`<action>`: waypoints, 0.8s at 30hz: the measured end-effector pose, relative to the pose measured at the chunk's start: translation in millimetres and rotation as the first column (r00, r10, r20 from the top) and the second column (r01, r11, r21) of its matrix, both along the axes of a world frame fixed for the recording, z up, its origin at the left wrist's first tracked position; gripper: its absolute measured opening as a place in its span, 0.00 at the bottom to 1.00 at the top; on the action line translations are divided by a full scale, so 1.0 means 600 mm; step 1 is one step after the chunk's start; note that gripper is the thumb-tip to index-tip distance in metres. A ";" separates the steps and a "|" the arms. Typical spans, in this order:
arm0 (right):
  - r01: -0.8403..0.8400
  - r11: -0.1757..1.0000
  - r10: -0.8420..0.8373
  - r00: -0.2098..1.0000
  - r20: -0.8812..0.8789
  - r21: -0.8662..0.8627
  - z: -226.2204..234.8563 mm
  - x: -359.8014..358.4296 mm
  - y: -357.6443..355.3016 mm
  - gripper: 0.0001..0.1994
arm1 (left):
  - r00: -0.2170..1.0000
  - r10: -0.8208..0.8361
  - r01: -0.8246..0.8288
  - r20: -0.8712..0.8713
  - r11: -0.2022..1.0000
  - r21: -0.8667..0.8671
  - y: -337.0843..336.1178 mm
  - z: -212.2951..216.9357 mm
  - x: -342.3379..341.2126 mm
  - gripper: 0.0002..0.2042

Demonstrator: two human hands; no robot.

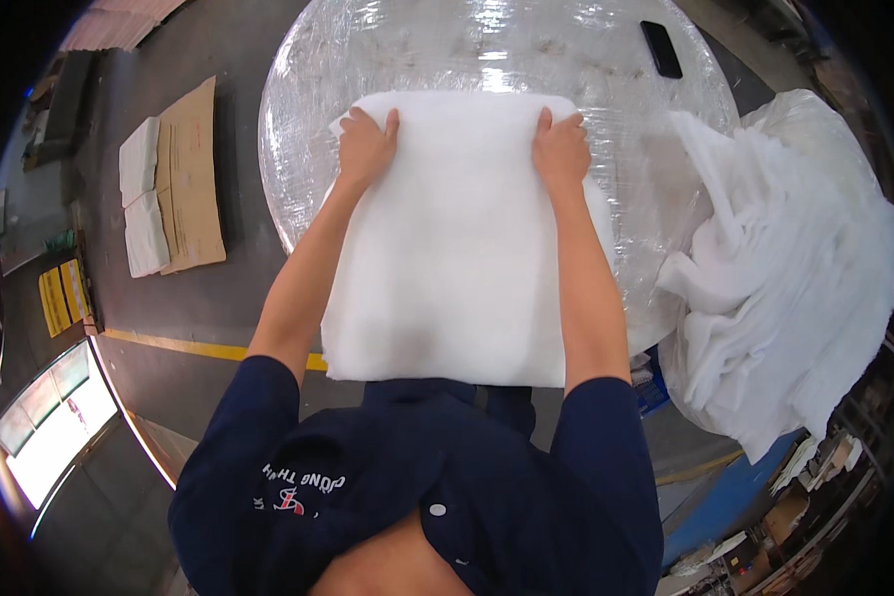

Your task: The person repeatedly picks up white foam cushions and inserts them into white fabric covers. They smooth the covers over the foam and place the finished items onto a stack on a cardboard sheet. The process involves handling foam, fabric covers, and the assembled cushions.

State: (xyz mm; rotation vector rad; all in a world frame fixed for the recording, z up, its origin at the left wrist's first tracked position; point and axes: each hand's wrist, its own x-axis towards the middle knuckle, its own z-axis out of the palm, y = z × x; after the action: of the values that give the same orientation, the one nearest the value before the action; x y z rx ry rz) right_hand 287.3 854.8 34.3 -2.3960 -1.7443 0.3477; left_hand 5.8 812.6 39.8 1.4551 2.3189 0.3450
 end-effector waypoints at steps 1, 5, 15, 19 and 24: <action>0.008 0.999 -0.007 0.999 -0.037 0.032 0.001 0.004 0.005 0.32 | 1.000 0.028 -0.028 0.003 0.999 0.015 0.006 -0.001 0.003 0.39; -0.009 0.997 0.005 0.999 -0.048 -0.071 0.002 0.010 0.008 0.31 | 0.994 0.090 -0.091 0.058 0.996 0.022 0.002 -0.015 -0.013 0.35; -0.032 0.989 0.023 0.997 -0.069 -0.144 0.005 0.019 0.029 0.33 | 0.992 0.095 -0.093 0.084 0.995 -0.025 0.013 0.003 -0.020 0.34; -0.076 0.980 0.063 0.995 -0.075 -0.182 0.005 0.042 0.023 0.35 | 0.993 0.032 -0.025 0.113 0.998 -0.060 0.007 0.006 -0.038 0.35; -0.066 0.970 0.063 0.998 -0.021 -0.232 0.025 0.056 -0.063 0.39 | 0.998 -0.052 0.046 -0.027 0.978 -0.203 -0.081 0.004 -0.050 0.41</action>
State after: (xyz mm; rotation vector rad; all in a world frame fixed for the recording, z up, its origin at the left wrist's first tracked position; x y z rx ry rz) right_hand 321.2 817.0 49.1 -2.4875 -1.8735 0.6079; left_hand -24.1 763.9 42.4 1.4238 2.2637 0.0696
